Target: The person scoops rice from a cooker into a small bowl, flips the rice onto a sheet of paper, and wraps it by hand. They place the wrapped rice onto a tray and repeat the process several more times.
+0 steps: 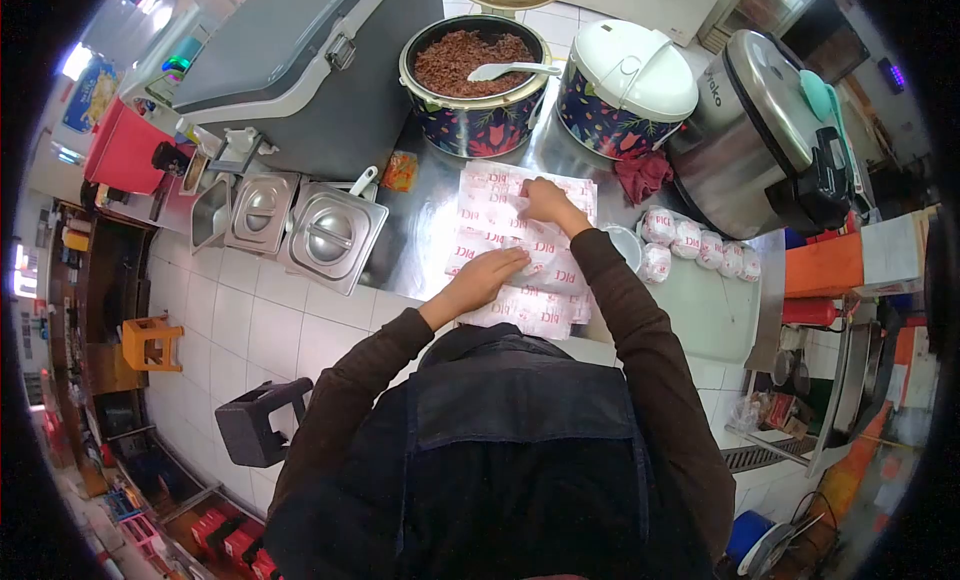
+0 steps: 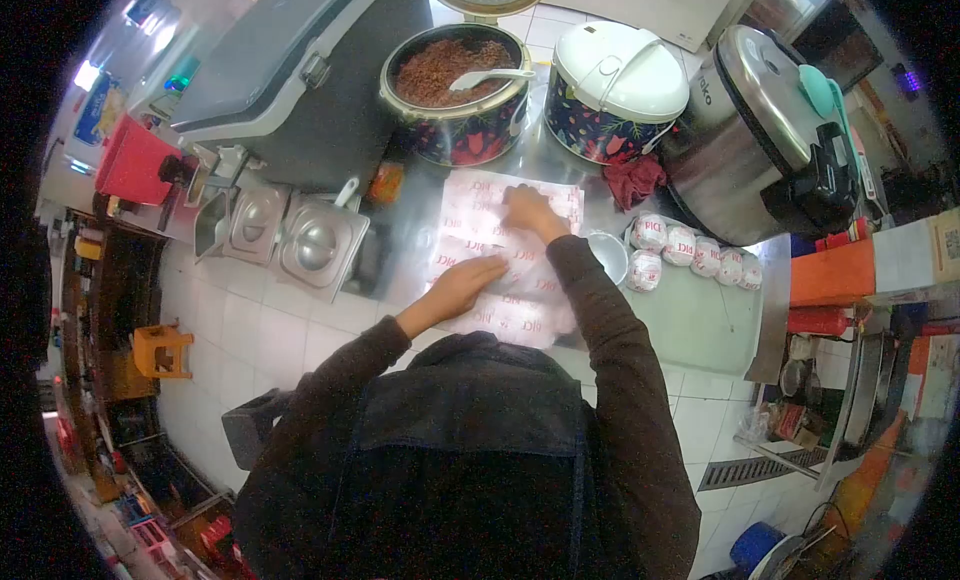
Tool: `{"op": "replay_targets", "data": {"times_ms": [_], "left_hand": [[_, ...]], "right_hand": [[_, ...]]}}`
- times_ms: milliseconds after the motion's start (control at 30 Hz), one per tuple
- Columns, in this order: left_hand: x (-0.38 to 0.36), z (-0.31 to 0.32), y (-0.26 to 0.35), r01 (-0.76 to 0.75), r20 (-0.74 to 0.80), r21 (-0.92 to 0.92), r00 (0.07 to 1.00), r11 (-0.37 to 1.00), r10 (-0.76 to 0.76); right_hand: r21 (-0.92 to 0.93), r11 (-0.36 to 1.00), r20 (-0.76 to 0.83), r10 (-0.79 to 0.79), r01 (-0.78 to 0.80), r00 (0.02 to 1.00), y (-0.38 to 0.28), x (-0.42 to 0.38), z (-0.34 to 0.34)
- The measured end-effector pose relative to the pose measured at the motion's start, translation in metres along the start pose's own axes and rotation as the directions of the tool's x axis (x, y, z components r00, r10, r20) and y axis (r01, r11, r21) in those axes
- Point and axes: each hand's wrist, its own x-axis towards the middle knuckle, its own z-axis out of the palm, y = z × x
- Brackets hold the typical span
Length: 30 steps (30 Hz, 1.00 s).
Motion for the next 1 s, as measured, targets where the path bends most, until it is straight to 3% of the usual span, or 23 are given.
{"op": "replay_targets", "data": {"times_ms": [100,233,333,433,467,567,667,800,900,1000], "left_hand": [[0.005,-0.005,-0.002,0.019,-0.082,-0.060,0.996,0.998,-0.024],[0.007,-0.002,-0.009,0.051,-0.144,-0.102,0.987,0.994,-0.065],[0.009,0.002,-0.010,0.208,-0.254,0.033,0.948,0.978,-0.193],[0.014,0.000,0.003,0.169,-0.505,0.356,0.863,0.919,0.037],[0.017,-0.003,0.007,0.158,-0.468,0.457,0.880,0.875,0.086],[0.017,-0.012,0.003,0.077,-0.210,0.433,0.977,0.898,0.018],[-0.009,-0.011,-0.026,-0.034,-0.029,0.363,0.998,0.931,0.048],[-0.031,-0.016,-0.031,-0.052,-0.069,0.108,0.996,0.993,0.060],[-0.033,-0.027,-0.019,-0.032,-0.121,0.015,0.992,0.999,0.033],[-0.038,-0.018,-0.040,-0.024,-0.078,0.061,0.997,0.998,0.029]], "right_hand": [[0.135,0.985,0.115,-0.127,0.111,0.985,0.007,0.005,-0.015],[0.065,0.977,0.069,-0.208,0.204,0.976,-0.026,-0.034,-0.041],[-0.026,0.920,-0.005,-0.391,0.390,0.921,-0.043,-0.075,-0.032],[-0.191,0.872,-0.105,-0.475,0.451,0.873,-0.056,-0.105,-0.013],[-0.199,0.870,-0.155,-0.483,0.452,0.862,-0.056,-0.111,-0.005],[-0.175,0.861,-0.246,-0.508,0.478,0.826,-0.058,-0.126,0.007],[-0.092,0.867,-0.342,-0.490,0.490,0.802,-0.052,-0.149,0.012],[-0.002,0.908,-0.418,-0.382,0.420,0.824,-0.017,-0.172,0.043],[-0.113,0.871,-0.463,-0.471,0.478,0.750,-0.005,-0.174,0.045],[-0.011,0.939,-0.399,-0.320,0.344,0.859,-0.008,-0.171,0.037]]}}
